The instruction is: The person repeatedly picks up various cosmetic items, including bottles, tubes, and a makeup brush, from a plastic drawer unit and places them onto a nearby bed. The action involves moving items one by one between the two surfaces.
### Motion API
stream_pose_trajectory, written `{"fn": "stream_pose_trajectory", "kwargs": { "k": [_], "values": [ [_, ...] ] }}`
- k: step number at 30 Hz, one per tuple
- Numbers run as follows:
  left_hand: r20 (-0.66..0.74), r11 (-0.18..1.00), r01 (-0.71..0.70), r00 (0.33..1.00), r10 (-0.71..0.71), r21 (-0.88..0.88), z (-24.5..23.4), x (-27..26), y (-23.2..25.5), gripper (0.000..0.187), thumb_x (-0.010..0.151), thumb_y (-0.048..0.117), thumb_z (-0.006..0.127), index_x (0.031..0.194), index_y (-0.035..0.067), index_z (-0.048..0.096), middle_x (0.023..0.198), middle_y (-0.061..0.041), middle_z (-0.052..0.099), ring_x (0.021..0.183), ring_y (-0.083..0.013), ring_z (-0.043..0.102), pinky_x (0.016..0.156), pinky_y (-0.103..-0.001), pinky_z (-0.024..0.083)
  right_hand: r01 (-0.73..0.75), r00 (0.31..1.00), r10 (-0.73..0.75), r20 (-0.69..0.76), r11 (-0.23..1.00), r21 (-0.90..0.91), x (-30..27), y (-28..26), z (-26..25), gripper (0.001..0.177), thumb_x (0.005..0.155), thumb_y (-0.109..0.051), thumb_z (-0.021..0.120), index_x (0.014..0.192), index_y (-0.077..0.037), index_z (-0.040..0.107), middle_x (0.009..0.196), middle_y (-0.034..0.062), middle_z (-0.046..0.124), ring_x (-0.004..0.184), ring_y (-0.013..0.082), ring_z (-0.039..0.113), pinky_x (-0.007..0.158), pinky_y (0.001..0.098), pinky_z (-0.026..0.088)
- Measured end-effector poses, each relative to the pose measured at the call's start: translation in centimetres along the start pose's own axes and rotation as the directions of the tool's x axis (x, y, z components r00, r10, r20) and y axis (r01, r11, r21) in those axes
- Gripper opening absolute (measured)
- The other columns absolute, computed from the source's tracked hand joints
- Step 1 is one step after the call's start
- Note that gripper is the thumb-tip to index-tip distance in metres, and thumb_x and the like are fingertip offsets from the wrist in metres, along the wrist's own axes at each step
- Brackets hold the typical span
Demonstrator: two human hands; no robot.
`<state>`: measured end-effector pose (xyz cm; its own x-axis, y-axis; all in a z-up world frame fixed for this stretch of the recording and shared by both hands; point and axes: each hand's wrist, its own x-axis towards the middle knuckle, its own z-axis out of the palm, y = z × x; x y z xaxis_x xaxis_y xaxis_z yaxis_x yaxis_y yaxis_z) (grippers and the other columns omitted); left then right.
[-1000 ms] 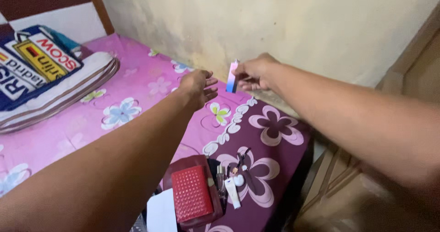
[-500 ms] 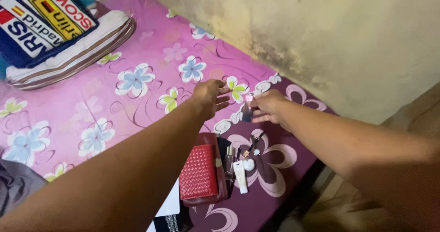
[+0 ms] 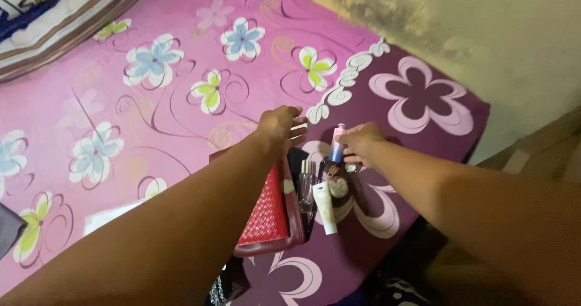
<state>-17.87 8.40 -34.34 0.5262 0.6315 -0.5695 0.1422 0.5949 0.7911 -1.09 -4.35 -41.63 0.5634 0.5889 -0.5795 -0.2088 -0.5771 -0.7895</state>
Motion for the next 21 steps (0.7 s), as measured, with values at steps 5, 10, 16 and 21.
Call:
{"fn": "stream_pose_trajectory", "kwargs": {
  "k": [5,10,16,21],
  "values": [
    [-0.004,0.999,0.014,1.0,-0.014,0.033,-1.7,1.4,-2.6,0.042,0.099,0.021,0.053,0.135,-0.001,0.057,0.131,-0.017,0.065,0.12,-0.0326,0.062,0.104,-0.043,0.052,0.054,0.99,-0.081,-0.118,0.975,-0.215,2.1,2.0,1.5,0.028,0.086,-0.018,0.082,0.104,0.001,0.074,0.088,0.0164,0.077,0.071,0.0229,0.071,0.062,0.035,0.059],
    [-0.001,0.998,0.018,1.0,-0.018,0.061,-2.6,2.1,-3.8,0.044,0.101,0.021,0.05,0.138,-0.002,0.054,0.134,-0.018,0.062,0.125,-0.0333,0.06,0.105,-0.042,0.051,0.039,0.982,-0.119,-0.147,0.888,-0.457,1.7,1.4,1.8,0.029,0.085,-0.023,0.084,0.101,-0.001,0.076,0.077,0.0113,0.076,0.061,0.0165,0.071,0.054,0.0294,0.056],
    [-0.047,0.992,0.054,0.998,-0.049,0.11,-2.8,2.7,-3.8,0.045,0.099,0.021,0.05,0.137,-0.003,0.057,0.135,-0.018,0.064,0.122,-0.0335,0.062,0.105,-0.043,0.053,0.034,0.98,-0.11,-0.164,0.913,-0.407,1.6,1.3,2.3,0.028,0.085,-0.022,0.085,0.1,0.0,0.076,0.079,0.0122,0.077,0.06,0.0158,0.07,0.051,0.0282,0.056],
    [-0.007,0.995,0.031,1.0,-0.03,0.092,-2.3,3.9,-4.0,0.046,0.098,0.02,0.047,0.138,-0.002,0.056,0.138,-0.019,0.064,0.124,-0.0359,0.063,0.107,-0.045,0.052,-0.058,0.985,-0.014,-0.172,0.912,-0.405,1.9,0.8,1.7,0.02,0.09,-0.02,0.079,0.094,-0.001,0.076,0.079,0.0114,0.077,0.061,0.0174,0.07,0.049,0.0277,0.055]
  ]
}}
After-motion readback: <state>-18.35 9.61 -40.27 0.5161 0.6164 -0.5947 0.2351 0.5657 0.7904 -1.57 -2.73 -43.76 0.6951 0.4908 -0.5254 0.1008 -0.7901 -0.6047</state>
